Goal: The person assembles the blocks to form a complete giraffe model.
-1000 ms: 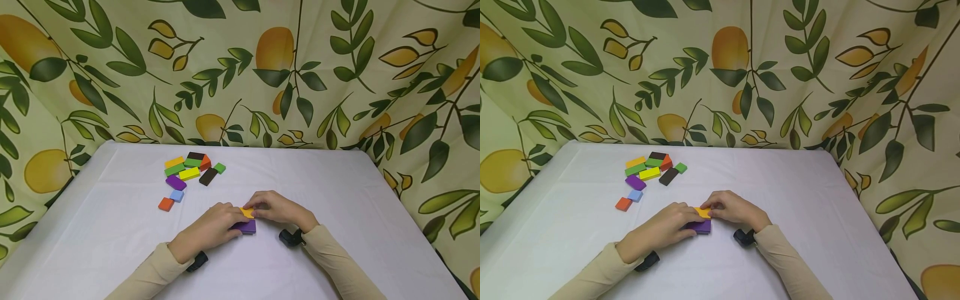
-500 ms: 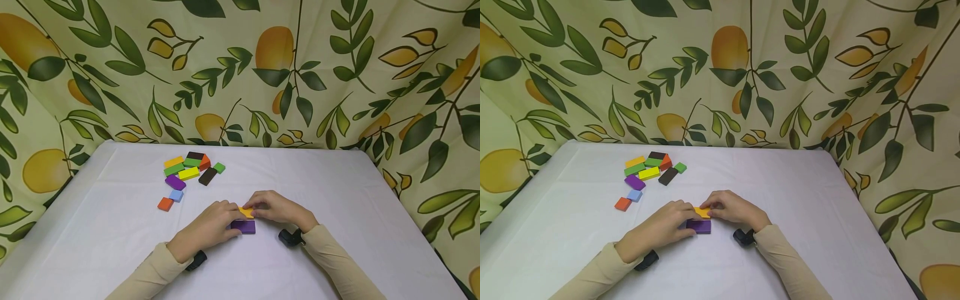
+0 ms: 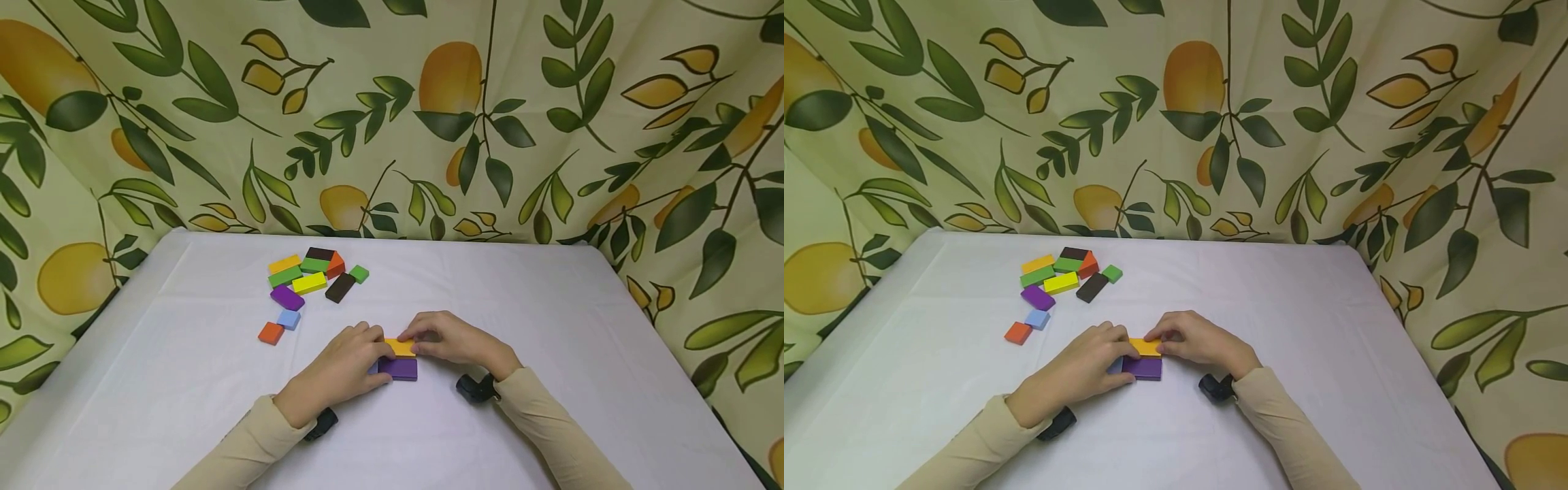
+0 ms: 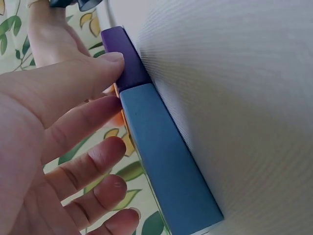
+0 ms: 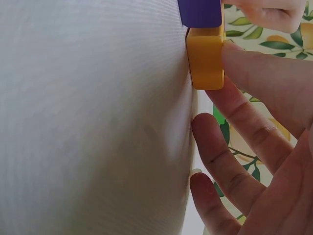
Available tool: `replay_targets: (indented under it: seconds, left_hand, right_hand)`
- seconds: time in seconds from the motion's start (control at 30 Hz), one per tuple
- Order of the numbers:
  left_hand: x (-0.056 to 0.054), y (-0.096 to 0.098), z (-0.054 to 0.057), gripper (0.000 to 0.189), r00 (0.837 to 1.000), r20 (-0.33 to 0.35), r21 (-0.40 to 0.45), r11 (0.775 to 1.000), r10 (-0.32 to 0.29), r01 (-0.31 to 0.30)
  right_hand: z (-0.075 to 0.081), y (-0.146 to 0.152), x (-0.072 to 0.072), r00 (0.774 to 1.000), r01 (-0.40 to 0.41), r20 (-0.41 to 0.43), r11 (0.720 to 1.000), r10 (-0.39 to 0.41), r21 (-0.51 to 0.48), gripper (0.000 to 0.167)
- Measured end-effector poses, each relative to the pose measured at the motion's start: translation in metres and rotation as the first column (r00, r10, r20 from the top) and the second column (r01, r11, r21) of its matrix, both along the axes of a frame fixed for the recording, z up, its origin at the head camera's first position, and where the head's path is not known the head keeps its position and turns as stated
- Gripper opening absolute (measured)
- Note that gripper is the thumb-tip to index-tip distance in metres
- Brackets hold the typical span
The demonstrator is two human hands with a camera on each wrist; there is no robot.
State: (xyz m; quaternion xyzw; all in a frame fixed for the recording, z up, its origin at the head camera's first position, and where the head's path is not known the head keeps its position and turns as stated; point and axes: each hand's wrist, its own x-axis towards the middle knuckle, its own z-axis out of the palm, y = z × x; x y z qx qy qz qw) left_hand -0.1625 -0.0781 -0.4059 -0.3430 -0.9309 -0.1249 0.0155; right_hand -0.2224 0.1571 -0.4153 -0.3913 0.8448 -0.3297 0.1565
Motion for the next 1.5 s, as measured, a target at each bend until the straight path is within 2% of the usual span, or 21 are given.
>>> replay_targets:
  seconds: [0.57,0.67,0.83,0.9,1.07,1.13,1.23,1.37,1.5]
  left_hand:
    - [0.001,-0.001,-0.005,0.023,0.998,-0.039,0.018,0.999,0.046,-0.045]
    - [0.000,-0.002,-0.004,0.025,0.999,-0.021,0.022,0.999,0.049,-0.048]
    - [-0.003,-0.005,-0.001,0.036,0.997,0.053,0.039,0.998,0.052,-0.054]
    - [-0.004,-0.007,0.000,0.037,0.997,0.068,0.049,0.998,0.028,-0.031]
    - [-0.002,-0.007,-0.001,0.038,0.995,0.065,0.023,0.997,-0.070,0.069]
    - [-0.001,-0.007,-0.002,0.036,0.994,0.068,0.009,0.997,-0.082,0.082]
    - [-0.001,-0.008,-0.001,0.031,0.994,0.069,0.017,0.996,-0.083,0.082]
    - [-0.003,-0.013,0.004,0.038,0.995,0.067,0.049,0.996,-0.077,0.074]
    - [-0.007,-0.021,0.013,0.040,0.991,0.130,0.047,0.999,-0.029,0.023]
  right_hand:
    - [-0.002,0.000,0.000,1.000,-0.019,-0.010,1.000,0.018,-0.012,0.025]
    - [-0.002,0.000,0.000,1.000,-0.018,-0.006,1.000,0.018,-0.015,0.025]
    - [-0.001,-0.001,0.000,1.000,-0.015,0.002,1.000,0.015,-0.016,0.025]
    - [-0.001,0.000,0.000,1.000,-0.016,0.002,1.000,0.016,-0.017,0.025]
    - [-0.001,0.000,0.001,1.000,-0.013,0.002,1.000,0.013,-0.013,0.025]
    - [0.000,0.000,0.001,1.000,-0.011,0.001,1.000,0.011,-0.012,0.025]
    - [0.000,0.000,0.001,1.000,-0.010,-0.002,1.000,0.010,-0.009,0.025]
    - [-0.001,0.000,0.001,1.000,-0.015,-0.008,1.000,0.015,-0.009,0.025]
    - [-0.001,0.000,0.000,1.000,-0.016,-0.009,1.000,0.016,-0.008,0.025]
